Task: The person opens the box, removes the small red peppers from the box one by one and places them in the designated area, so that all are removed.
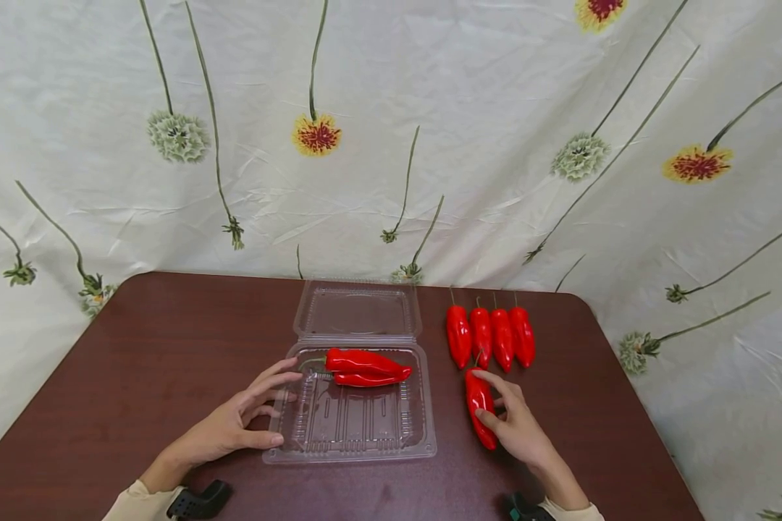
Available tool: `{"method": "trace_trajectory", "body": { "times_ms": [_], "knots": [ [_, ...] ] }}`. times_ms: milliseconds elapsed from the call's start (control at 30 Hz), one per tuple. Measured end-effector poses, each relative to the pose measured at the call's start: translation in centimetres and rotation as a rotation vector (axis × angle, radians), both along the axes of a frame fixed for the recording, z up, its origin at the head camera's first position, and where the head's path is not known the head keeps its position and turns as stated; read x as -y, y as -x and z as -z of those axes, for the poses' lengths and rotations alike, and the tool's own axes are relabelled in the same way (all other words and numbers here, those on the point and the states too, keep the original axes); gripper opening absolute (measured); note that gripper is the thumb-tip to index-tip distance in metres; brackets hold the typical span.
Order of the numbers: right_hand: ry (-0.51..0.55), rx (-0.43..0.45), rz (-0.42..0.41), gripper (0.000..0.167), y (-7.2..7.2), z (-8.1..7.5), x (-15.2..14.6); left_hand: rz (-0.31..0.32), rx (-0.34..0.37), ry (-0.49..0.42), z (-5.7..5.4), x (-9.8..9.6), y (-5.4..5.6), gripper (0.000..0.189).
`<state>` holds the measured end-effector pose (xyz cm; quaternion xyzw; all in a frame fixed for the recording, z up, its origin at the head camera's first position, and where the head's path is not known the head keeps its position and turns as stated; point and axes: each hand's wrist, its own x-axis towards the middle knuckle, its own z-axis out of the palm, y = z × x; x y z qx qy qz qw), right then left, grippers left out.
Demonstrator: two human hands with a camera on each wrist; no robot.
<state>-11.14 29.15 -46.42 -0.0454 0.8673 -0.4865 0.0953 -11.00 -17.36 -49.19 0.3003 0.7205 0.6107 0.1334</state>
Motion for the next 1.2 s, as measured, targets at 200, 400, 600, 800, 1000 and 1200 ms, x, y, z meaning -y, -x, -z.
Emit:
{"method": "trace_trajectory", "body": {
  "times_ms": [200, 400, 600, 800, 1000, 1200],
  "knots": [
    [-0.013, -0.015, 0.000, 0.059, 0.0, -0.3, -0.2, 0.004, 0.008, -0.002, 0.1, 0.0, -0.1, 0.078],
    [-0.008, -0.013, 0.006, 0.058, -0.1, -0.5, -0.3, -0.002, 0.001, 0.003, 0.1, 0.0, -0.2, 0.078],
    [-0.020, -0.038, -0.003, 0.057, -0.2, -0.9, -0.2, -0.008, 0.003, 0.011, 0.1, 0.0, -0.2, 0.078],
    [-0.029, -0.028, -0.001, 0.057, 0.1, -1.5, 0.4, -0.012, 0.007, 0.009, 0.0, 0.0, -0.2, 0.078],
    [-0.061, -0.081, -0.037, 0.055, 0.5, -2.3, 1.4, -0.017, 0.014, 0.015, -0.1, 0.0, -0.2, 0.078],
    [-0.075, -0.145, -0.086, 0.054, 1.1, -3.6, 2.5, -0.021, 0.026, 0.027, -0.1, 0.0, -0.1, 0.077]
  ]
}}
